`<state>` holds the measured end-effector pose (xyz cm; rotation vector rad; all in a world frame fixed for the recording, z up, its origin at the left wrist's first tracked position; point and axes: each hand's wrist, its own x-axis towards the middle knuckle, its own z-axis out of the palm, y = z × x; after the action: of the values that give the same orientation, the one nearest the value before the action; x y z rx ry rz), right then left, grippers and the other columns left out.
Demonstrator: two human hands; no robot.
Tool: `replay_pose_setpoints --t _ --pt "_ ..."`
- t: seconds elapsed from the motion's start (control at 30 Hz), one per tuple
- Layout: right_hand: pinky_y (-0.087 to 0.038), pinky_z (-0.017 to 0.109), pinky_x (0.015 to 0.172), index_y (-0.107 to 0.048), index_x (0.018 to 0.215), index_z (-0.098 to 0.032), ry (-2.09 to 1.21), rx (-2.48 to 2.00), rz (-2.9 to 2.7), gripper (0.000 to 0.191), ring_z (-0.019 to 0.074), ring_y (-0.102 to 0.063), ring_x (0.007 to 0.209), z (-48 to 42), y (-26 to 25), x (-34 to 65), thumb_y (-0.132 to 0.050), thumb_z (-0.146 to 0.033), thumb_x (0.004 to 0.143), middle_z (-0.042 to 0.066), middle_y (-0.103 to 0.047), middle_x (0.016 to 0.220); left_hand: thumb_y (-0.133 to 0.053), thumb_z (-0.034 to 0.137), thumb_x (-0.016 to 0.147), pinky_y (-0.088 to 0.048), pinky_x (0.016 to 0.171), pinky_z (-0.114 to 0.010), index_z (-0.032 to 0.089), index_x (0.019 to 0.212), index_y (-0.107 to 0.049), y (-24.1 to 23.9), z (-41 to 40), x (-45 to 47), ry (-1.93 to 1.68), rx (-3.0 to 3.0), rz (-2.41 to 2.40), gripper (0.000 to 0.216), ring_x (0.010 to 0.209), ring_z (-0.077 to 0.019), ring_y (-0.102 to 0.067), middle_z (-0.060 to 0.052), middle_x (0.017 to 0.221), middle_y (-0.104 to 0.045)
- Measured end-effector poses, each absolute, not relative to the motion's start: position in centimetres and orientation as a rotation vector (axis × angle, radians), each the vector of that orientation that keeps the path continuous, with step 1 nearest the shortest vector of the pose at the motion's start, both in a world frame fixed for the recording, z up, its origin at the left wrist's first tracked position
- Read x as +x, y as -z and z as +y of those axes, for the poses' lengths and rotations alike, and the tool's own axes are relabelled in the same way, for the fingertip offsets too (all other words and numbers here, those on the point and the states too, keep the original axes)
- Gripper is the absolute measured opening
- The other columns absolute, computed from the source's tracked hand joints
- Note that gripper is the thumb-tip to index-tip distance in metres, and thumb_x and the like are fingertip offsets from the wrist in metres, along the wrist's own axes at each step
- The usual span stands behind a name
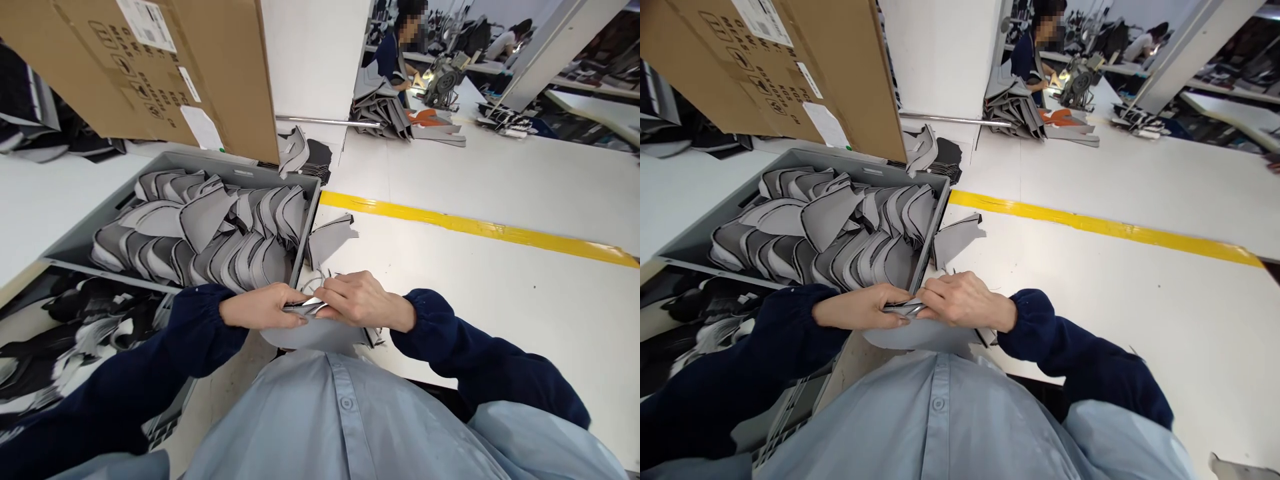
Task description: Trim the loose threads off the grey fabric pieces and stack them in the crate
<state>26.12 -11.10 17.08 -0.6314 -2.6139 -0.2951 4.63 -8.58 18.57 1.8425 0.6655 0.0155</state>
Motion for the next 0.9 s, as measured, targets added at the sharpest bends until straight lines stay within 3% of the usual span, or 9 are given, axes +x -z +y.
replay_pose_setpoints --t 0.07,0.2,0.37,0.53,0.7,0.83,0.9 --pt "-0.026 0.026 0.048 -0.057 0.086 -0.014 0.294 -0.598 -2.635 0.036 0.0095 -0.048 0.055 -11.1 -17.0 25.9 -0.032 -0.039 0.097 -0.001 -0.055 0.067 -0.056 0.028 0.073 -0.033 0.049 -0.018 0.011 0.076 -0.065 -18.5 -8.5 4.7 0.032 1.828 0.669 0.02 0.053 -0.0098 -0.041 0.003 0.059 -0.048" --pt "-0.027 0.026 0.049 -0.056 0.084 -0.014 0.272 -0.565 -2.632 0.033 0.0092 -0.048 0.055 -10.9 -16.8 25.7 -0.033 -0.035 0.098 -0.001 -0.056 0.067 -0.062 0.026 0.069 -0.041 0.059 -0.018 0.014 0.095 -0.065 -18.5 -8.2 4.4 0.082 1.652 0.608 0.029 0.064 -0.0127 -0.052 0.002 0.075 -0.061" --pt "-0.029 0.026 0.049 -0.055 0.089 -0.015 0.259 -0.54 -2.634 0.032 0.0106 -0.049 0.055 -10.6 -16.1 24.6 -0.034 -0.038 0.097 0.0 -0.056 0.067 -0.072 0.027 0.059 -0.041 0.054 -0.018 0.014 0.071 -0.061 -17.7 -8.2 3.8 0.038 1.569 0.669 0.02 0.058 -0.0116 -0.049 0.004 0.061 -0.056" --pt "-0.036 0.023 0.051 -0.056 0.088 -0.015 0.057 -0.642 -2.478 0.026 0.0107 -0.053 0.058 -9.8 -14.6 23.5 -0.035 -0.028 0.096 0.001 -0.058 0.069 -0.07 0.038 0.064 -0.04 0.053 -0.019 0.014 0.075 -0.063 -16.5 -8.0 3.3 -0.028 1.431 0.701 0.027 0.057 -0.0111 -0.049 0.002 0.064 -0.058" --pt "-0.047 0.026 0.073 -0.05 0.114 -0.017 -0.347 -1.337 -2.229 0.03 0.0149 -0.06 0.087 -6.6 -10.1 26.6 -0.034 -0.035 0.096 0.007 -0.062 0.098 -0.063 0.051 0.071 -0.046 0.073 -0.024 0.015 0.093 -0.067 -17.1 -6.9 -1.1 -0.298 1.374 1.063 0.043 0.085 -0.0195 -0.058 -0.005 0.09 -0.066" --pt "-0.047 0.028 0.067 -0.046 0.124 -0.013 -0.391 -1.756 -2.183 0.048 0.0174 -0.061 0.079 -3.7 -5.2 30.7 -0.052 -0.041 0.086 0.011 -0.058 0.105 -0.054 0.053 0.078 -0.04 0.092 -0.031 0.018 0.107 -0.064 -16.4 -3.9 -7.7 -0.607 1.669 1.566 0.046 0.109 -0.0269 -0.049 -0.007 0.104 -0.062" --pt "-0.045 0.026 0.065 -0.055 0.113 -0.012 -0.404 -1.86 -2.205 0.041 0.0168 -0.061 0.075 -2.4 -3.7 31.5 -0.059 -0.037 0.081 0.011 -0.058 0.102 -0.048 0.045 0.084 -0.033 0.101 -0.041 0.016 0.12 -0.054 -15.2 -2.7 -10.0 -0.694 1.928 1.775 0.047 0.117 -0.0318 -0.042 -0.01 0.119 -0.053"
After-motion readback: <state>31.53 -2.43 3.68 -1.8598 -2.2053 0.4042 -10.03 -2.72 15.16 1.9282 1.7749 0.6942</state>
